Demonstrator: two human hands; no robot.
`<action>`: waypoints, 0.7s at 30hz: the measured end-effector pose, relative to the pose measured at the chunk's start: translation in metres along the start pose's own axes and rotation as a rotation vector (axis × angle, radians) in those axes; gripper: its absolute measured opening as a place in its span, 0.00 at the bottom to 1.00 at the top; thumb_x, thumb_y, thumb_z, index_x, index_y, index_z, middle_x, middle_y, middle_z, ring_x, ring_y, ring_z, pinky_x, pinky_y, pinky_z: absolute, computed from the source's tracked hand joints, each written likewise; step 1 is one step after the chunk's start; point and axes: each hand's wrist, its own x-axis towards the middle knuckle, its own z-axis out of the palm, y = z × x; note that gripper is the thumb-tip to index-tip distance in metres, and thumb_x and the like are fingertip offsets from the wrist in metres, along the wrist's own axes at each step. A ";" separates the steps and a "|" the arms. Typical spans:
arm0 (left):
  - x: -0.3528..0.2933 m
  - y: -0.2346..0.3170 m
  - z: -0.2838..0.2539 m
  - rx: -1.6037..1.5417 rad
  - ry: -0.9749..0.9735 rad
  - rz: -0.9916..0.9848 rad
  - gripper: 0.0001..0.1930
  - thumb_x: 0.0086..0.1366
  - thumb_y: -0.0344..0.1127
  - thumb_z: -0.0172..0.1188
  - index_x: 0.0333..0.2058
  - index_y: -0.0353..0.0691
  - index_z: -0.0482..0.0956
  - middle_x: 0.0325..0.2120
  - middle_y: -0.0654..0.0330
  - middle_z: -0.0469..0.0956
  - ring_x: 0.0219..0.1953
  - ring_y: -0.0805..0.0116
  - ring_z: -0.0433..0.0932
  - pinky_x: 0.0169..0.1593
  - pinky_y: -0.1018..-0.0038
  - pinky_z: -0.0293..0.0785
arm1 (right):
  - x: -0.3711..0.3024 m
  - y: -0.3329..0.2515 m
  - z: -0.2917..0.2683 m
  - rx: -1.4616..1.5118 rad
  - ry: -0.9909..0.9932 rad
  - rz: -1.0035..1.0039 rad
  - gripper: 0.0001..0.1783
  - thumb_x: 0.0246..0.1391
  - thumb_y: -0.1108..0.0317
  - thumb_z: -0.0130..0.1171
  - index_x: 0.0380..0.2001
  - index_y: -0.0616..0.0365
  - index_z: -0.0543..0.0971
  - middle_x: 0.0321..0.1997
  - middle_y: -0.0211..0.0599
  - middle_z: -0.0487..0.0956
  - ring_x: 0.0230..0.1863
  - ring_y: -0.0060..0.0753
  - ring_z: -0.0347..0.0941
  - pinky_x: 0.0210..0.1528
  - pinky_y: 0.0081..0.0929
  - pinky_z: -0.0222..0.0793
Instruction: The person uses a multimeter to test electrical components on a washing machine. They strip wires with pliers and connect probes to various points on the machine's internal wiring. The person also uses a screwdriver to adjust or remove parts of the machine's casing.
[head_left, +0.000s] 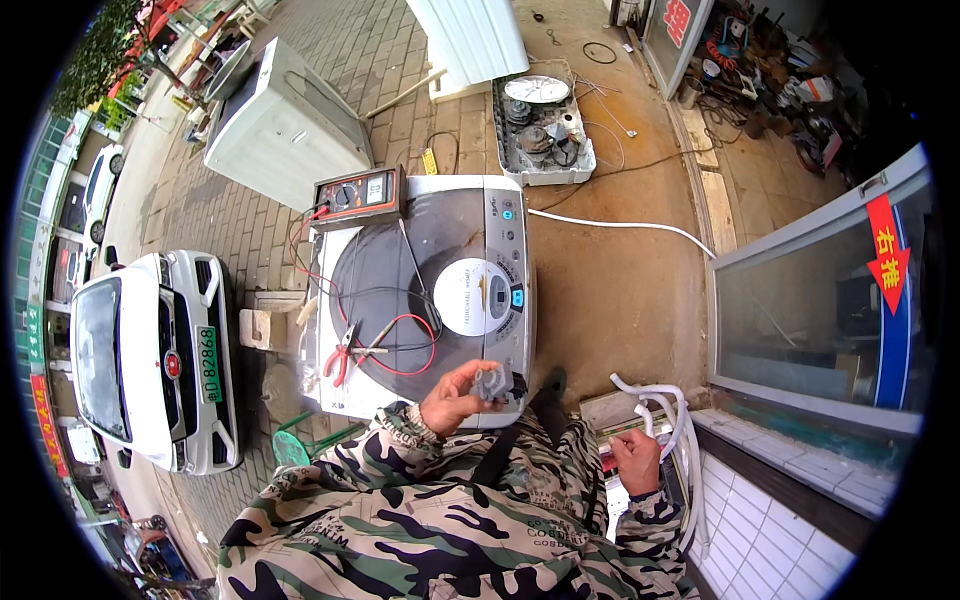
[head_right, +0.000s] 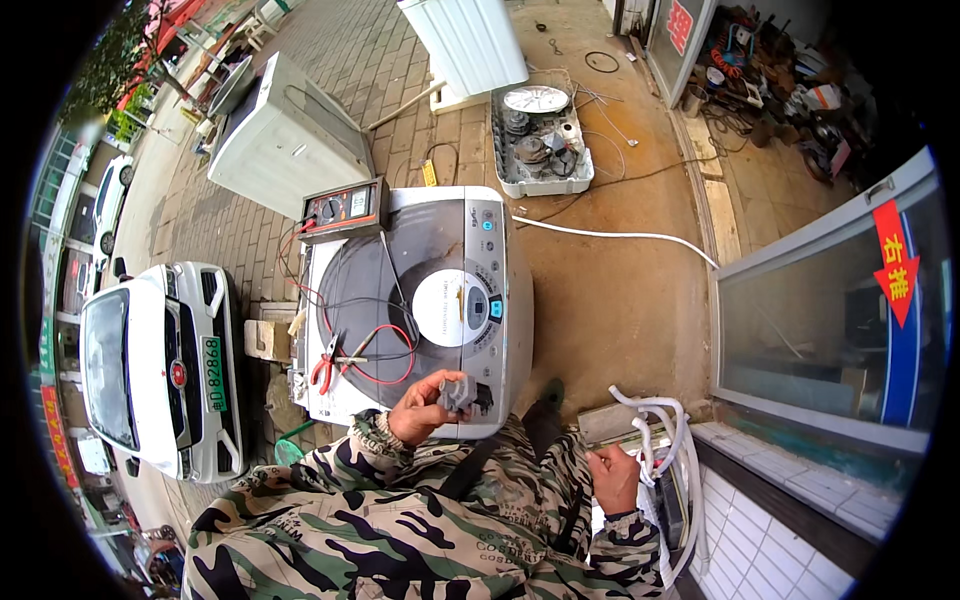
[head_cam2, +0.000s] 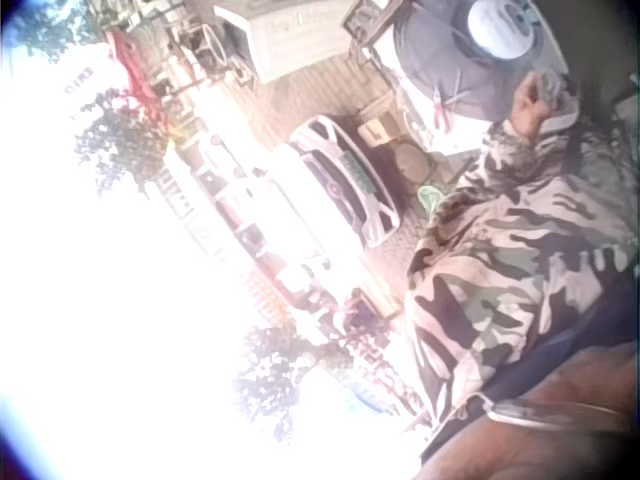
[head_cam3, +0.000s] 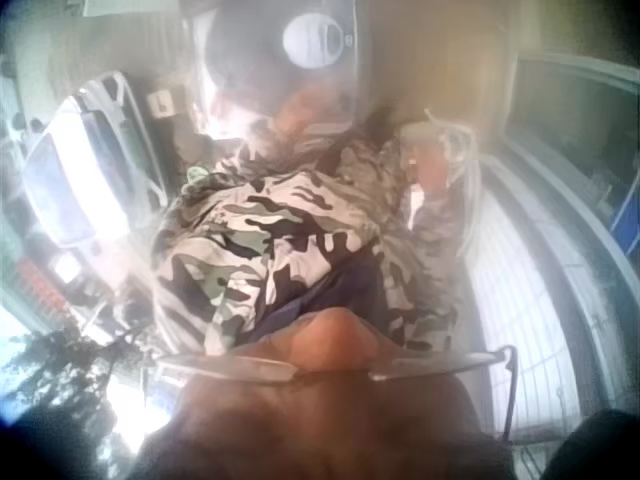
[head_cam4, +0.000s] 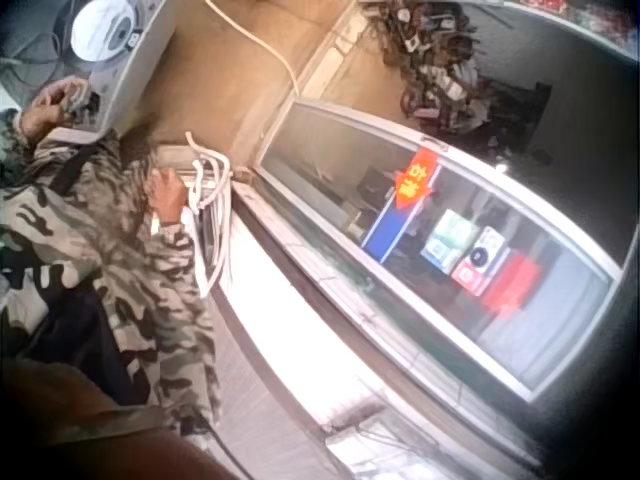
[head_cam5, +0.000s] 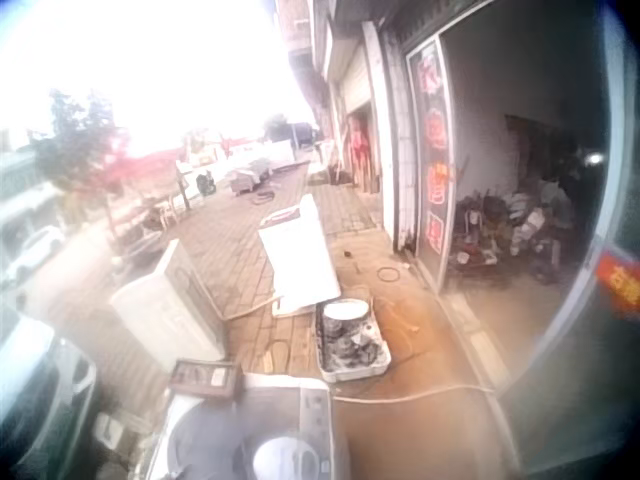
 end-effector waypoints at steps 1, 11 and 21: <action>0.003 0.000 -0.007 0.042 0.103 0.036 0.29 0.57 0.20 0.55 0.60 0.38 0.70 0.48 0.56 0.79 0.48 0.64 0.80 0.55 0.66 0.76 | 0.017 -0.005 -0.015 -0.068 0.021 -0.058 0.12 0.55 0.67 0.67 0.26 0.66 0.79 0.18 0.48 0.76 0.18 0.38 0.69 0.24 0.36 0.64; -0.007 -0.039 -0.050 -0.215 0.550 0.273 0.28 0.56 0.18 0.57 0.58 0.34 0.73 0.47 0.59 0.80 0.48 0.68 0.79 0.56 0.71 0.75 | 0.105 -0.097 0.025 -0.173 -0.323 -0.252 0.15 0.57 0.64 0.67 0.27 0.68 0.80 0.18 0.45 0.79 0.20 0.33 0.75 0.27 0.33 0.70; -0.035 -0.049 -0.030 -0.542 0.555 0.388 0.30 0.57 0.16 0.55 0.61 0.36 0.70 0.51 0.58 0.79 0.52 0.65 0.80 0.55 0.66 0.80 | 0.255 -0.259 0.160 -0.257 -0.574 -0.591 0.22 0.58 0.60 0.65 0.46 0.70 0.79 0.32 0.53 0.84 0.34 0.46 0.84 0.38 0.37 0.78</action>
